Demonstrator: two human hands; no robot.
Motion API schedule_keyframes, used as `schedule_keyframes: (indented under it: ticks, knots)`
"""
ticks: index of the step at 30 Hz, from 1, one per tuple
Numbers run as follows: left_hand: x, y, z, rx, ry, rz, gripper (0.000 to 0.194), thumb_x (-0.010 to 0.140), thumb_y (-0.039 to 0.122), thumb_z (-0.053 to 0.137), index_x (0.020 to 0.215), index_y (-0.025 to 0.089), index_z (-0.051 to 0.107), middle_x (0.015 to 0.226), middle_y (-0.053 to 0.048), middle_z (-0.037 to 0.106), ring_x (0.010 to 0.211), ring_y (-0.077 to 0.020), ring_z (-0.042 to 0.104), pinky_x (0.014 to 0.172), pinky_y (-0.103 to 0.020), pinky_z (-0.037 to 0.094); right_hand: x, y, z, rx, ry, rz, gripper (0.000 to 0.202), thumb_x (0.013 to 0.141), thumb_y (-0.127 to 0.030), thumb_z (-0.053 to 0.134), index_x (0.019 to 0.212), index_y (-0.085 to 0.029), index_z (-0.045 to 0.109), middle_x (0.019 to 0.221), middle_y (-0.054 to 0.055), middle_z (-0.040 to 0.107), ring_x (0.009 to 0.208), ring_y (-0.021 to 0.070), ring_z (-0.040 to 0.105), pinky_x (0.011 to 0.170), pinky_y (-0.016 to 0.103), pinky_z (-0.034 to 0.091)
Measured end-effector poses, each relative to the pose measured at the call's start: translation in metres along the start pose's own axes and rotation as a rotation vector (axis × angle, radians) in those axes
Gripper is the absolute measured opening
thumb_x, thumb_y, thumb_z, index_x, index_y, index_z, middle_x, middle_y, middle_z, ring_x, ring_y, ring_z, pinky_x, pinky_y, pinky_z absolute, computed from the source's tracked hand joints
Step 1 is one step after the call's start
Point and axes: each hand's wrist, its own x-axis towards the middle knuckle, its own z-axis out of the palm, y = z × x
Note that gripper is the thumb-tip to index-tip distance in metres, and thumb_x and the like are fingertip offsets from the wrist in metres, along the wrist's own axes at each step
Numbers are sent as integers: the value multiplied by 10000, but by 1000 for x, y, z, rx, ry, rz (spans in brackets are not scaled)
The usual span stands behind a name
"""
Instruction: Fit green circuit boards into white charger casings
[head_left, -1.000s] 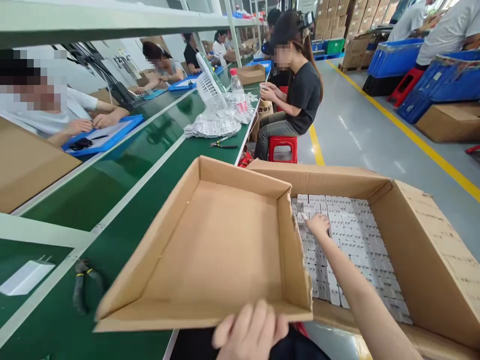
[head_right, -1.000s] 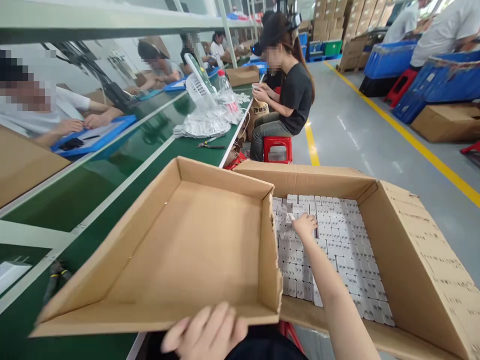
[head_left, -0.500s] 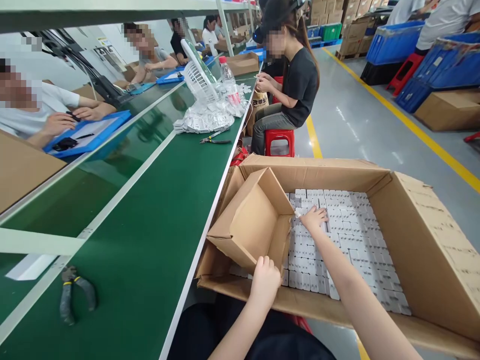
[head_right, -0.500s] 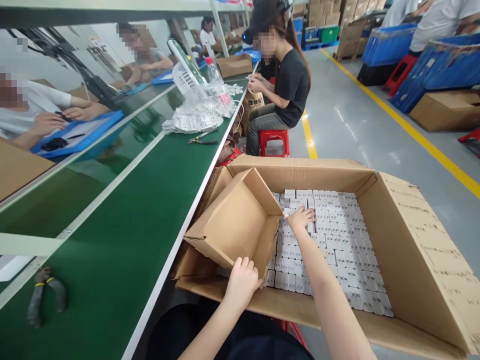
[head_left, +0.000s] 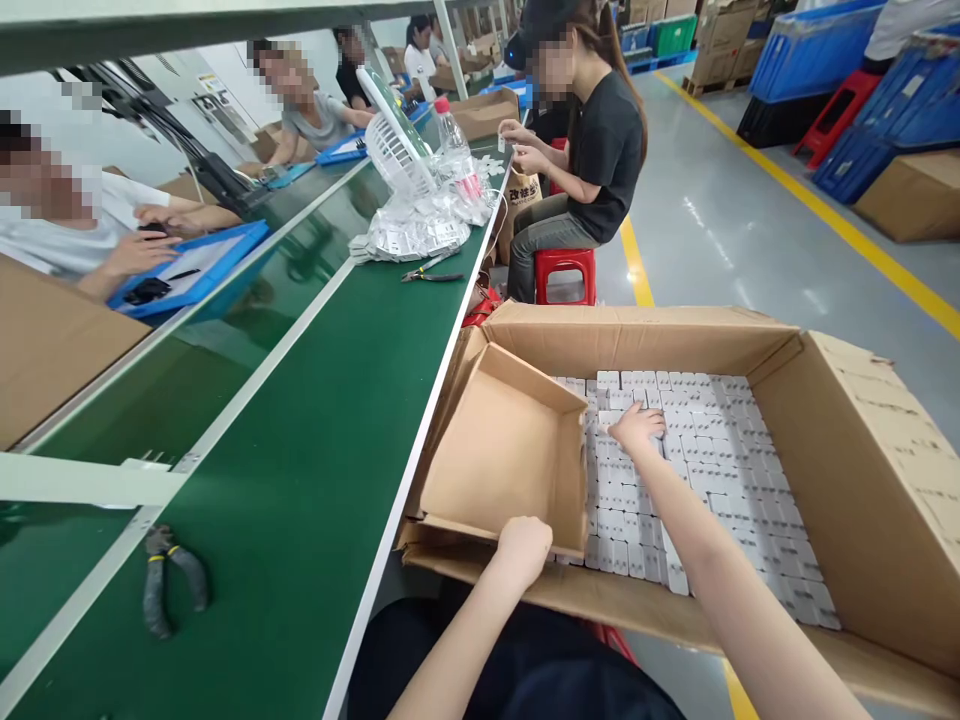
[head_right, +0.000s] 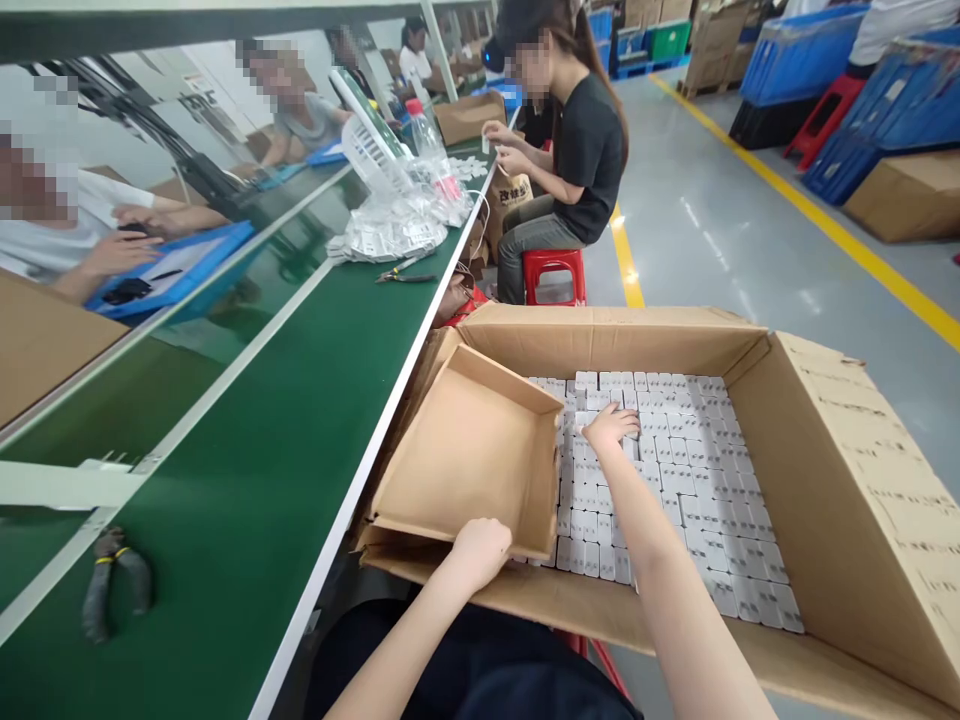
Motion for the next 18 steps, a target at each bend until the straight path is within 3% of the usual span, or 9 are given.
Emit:
schedule_keyframes:
  ticks: [5, 9, 12, 15, 18]
  knots:
    - [-3, 18, -5, -125, 5, 219, 229, 939, 350, 559, 971, 224, 748, 989, -94, 751, 1032, -256, 692, 930, -369, 531, 3, 6, 1, -7, -34, -5, 1092, 788, -573, 659, 1584, -95, 83, 1553, 389, 74, 1390, 508, 235, 1020, 726, 157]
    - [5, 21, 11, -172, -73, 141, 162, 877, 265, 664, 967, 148, 730, 977, -103, 747, 974, -232, 704, 904, -403, 554, 2, 9, 4, -7, -35, -15, 1162, 755, -603, 658, 1586, -90, 29, 1560, 383, 39, 1411, 516, 178, 1034, 736, 121]
    - [9, 16, 20, -227, -86, 103, 212, 833, 306, 726, 963, 138, 720, 957, -80, 750, 930, -208, 708, 894, -408, 562, -2, 11, 6, 3, -17, -18, 1161, 770, -616, 629, 1585, -83, -3, 1569, 369, 28, 1428, 493, 148, 1054, 704, 140]
    - [2, 14, 17, -327, -3, 117, 274, 772, 364, 762, 980, 187, 741, 970, -63, 762, 906, -217, 719, 815, -320, 576, -5, 11, 8, 11, 14, -11, 1169, 772, -623, 624, 1574, -28, 15, 1564, 376, 43, 1425, 476, 169, 1073, 652, 176]
    - [-22, 14, 14, -426, 200, 103, 304, 906, 377, 600, 1177, 257, 666, 1175, -20, 714, 1081, -185, 668, 918, -278, 534, -1, 12, 6, 12, 43, -2, 1167, 762, -623, 648, 1562, 11, 83, 1546, 389, 106, 1397, 466, 239, 1080, 616, 202]
